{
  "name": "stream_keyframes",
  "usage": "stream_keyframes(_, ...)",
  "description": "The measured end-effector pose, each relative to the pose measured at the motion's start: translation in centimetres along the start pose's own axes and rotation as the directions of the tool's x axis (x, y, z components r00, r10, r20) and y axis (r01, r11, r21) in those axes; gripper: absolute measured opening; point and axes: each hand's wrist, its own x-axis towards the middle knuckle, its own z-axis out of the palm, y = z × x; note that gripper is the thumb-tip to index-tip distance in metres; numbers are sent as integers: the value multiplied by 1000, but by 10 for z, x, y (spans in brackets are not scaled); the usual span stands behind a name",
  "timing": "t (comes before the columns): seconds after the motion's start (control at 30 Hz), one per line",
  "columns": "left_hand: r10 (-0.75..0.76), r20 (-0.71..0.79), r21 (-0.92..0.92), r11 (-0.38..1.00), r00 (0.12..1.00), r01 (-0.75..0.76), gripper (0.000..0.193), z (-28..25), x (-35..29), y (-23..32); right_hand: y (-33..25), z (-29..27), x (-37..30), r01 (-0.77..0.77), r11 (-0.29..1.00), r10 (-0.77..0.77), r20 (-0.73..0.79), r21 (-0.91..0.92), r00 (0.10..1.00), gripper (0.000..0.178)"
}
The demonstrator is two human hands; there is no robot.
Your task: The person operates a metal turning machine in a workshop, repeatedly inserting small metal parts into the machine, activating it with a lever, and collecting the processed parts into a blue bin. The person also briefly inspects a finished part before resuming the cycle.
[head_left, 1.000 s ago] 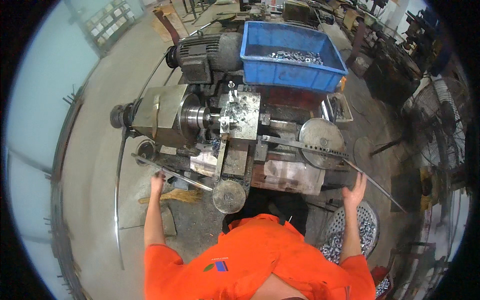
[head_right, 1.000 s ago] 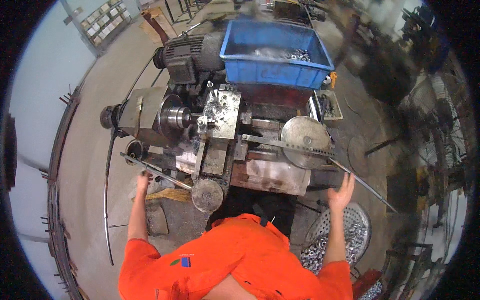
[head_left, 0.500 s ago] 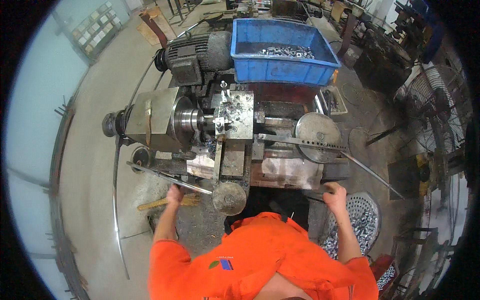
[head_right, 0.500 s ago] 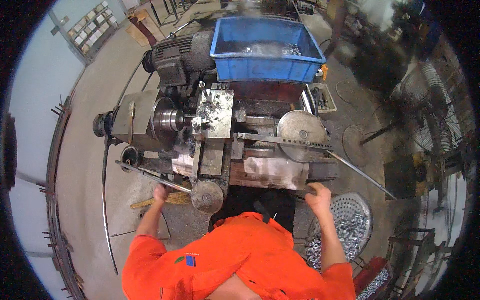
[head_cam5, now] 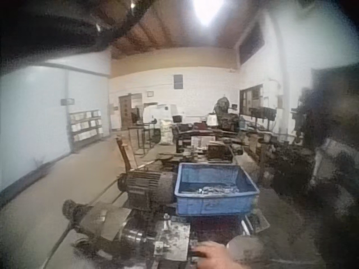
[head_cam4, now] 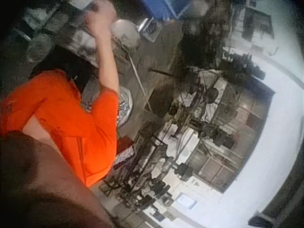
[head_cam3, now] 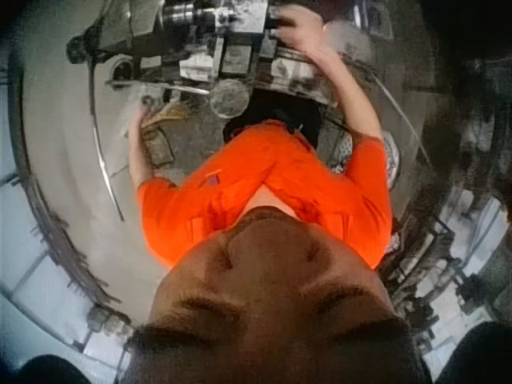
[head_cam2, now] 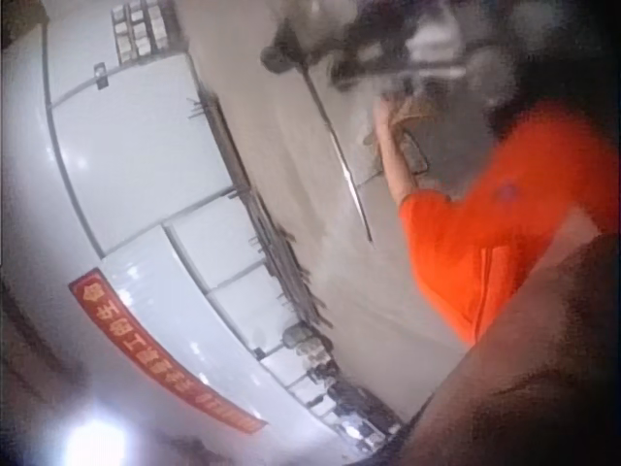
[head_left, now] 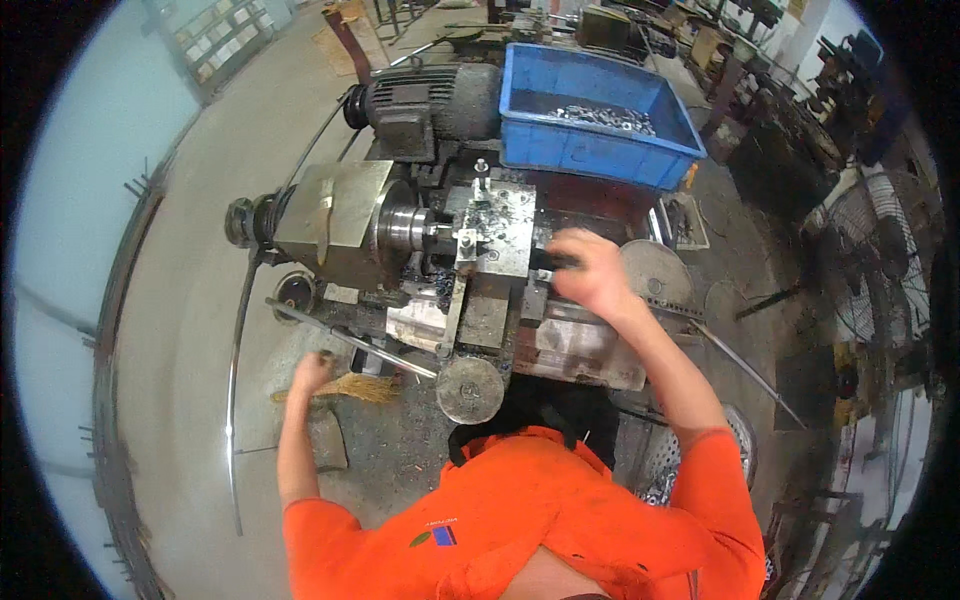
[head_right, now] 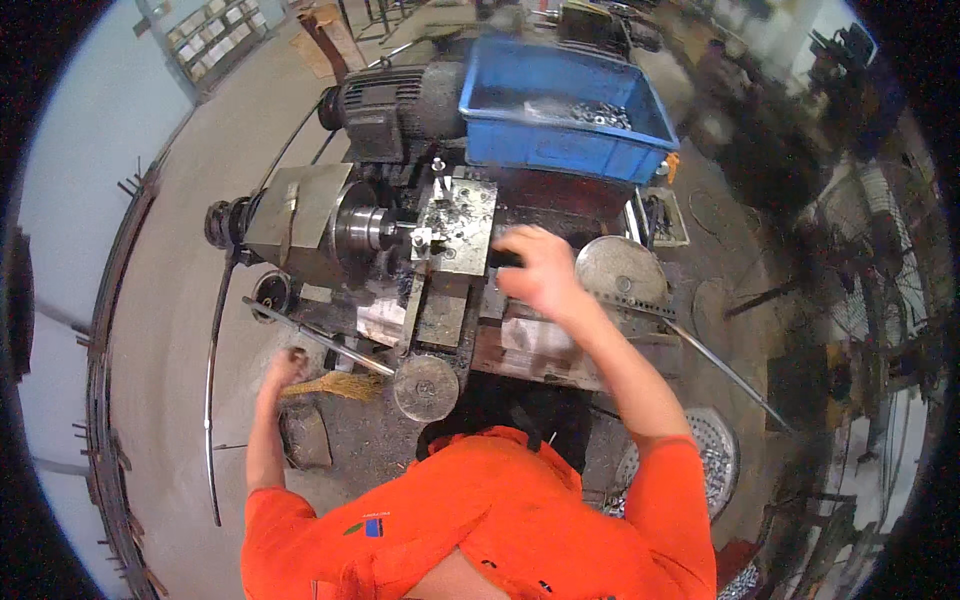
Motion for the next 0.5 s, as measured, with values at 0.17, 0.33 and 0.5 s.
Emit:
stream_keyframes(0.17, 9, -657, 56, 998, 754, 36, 27, -123, -74, 21, -20, 84, 75, 81, 997, -78, 159, -11, 984, 30)
stream_keyframes(0.33, -52, -767, 91, 978, 639, 189, 35, -122, -116, -62, -61, 124, 113, -100, 933, 271, 494, -345, 826, 33)
stream_keyframes(0.5, -382, -642, 59, 840, 665, 540, 35, -119, -100, -87, -60, 127, 114, -121, 941, 284, 541, -315, 791, 33)
